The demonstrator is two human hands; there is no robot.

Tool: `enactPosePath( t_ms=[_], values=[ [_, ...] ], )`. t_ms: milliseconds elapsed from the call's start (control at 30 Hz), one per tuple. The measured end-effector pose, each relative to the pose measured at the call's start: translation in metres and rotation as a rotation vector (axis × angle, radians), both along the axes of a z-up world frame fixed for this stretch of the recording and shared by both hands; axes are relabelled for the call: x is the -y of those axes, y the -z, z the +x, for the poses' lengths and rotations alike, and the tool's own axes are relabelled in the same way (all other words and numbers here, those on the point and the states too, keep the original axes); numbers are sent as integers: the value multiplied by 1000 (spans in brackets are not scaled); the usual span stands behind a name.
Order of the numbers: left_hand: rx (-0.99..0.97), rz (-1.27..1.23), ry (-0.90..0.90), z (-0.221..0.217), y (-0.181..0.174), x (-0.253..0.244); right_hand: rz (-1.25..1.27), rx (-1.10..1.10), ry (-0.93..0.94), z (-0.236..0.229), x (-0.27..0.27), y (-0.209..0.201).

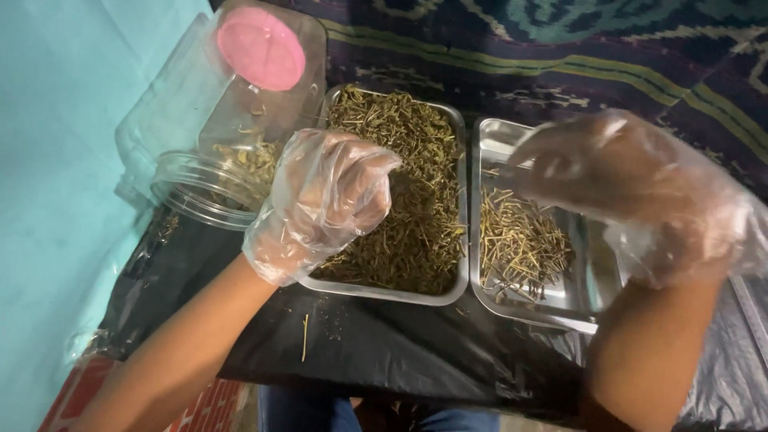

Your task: Sorting dried tea leaves and stems by hand, moving them between metal trays and a plastic jar for processing.

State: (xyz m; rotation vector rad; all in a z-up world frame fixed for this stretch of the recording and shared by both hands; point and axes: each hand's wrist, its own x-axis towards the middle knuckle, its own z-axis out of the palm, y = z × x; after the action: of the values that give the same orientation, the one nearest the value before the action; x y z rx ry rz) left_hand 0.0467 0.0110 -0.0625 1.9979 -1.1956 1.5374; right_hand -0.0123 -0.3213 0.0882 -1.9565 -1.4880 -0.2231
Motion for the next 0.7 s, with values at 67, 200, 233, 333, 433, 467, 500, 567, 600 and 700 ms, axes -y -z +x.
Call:
enactPosePath(
  t_ms=[67, 200, 233, 333, 433, 467, 500, 567, 600, 700],
  values=[
    [-21, 11, 42, -2, 0, -2, -839, -509, 1270, -10, -55, -47],
    [-22, 15, 70, -4, -6, 0, 558, -1206, 296, -26, -20, 17],
    [-30, 17, 80, -3, -6, 0, 543, -1097, 7, -23, -18, 37],
    [-40, 13, 48, -6, -13, 3, 471, -836, -352, -9, -33, 62],
    [-69, -5, 23, -8, -14, 2, 354, -494, -316, -4, -62, 60],
    [-97, -14, 49, -9, -13, 1, 305, -278, -197, -5, -73, 58],
    [-100, -14, 47, -8, -12, 0, 305, -281, -199, 2, -86, 53],
    [-65, 10, 58, -5, -11, 0, -909, -354, 790, 15, -110, 42],
    [-66, 10, 56, -6, -11, -1, -910, -354, 789, 19, -112, 41],
    [-63, 5, 45, -7, -11, -2, -999, -286, 737, 27, -118, 38]
  ],
)
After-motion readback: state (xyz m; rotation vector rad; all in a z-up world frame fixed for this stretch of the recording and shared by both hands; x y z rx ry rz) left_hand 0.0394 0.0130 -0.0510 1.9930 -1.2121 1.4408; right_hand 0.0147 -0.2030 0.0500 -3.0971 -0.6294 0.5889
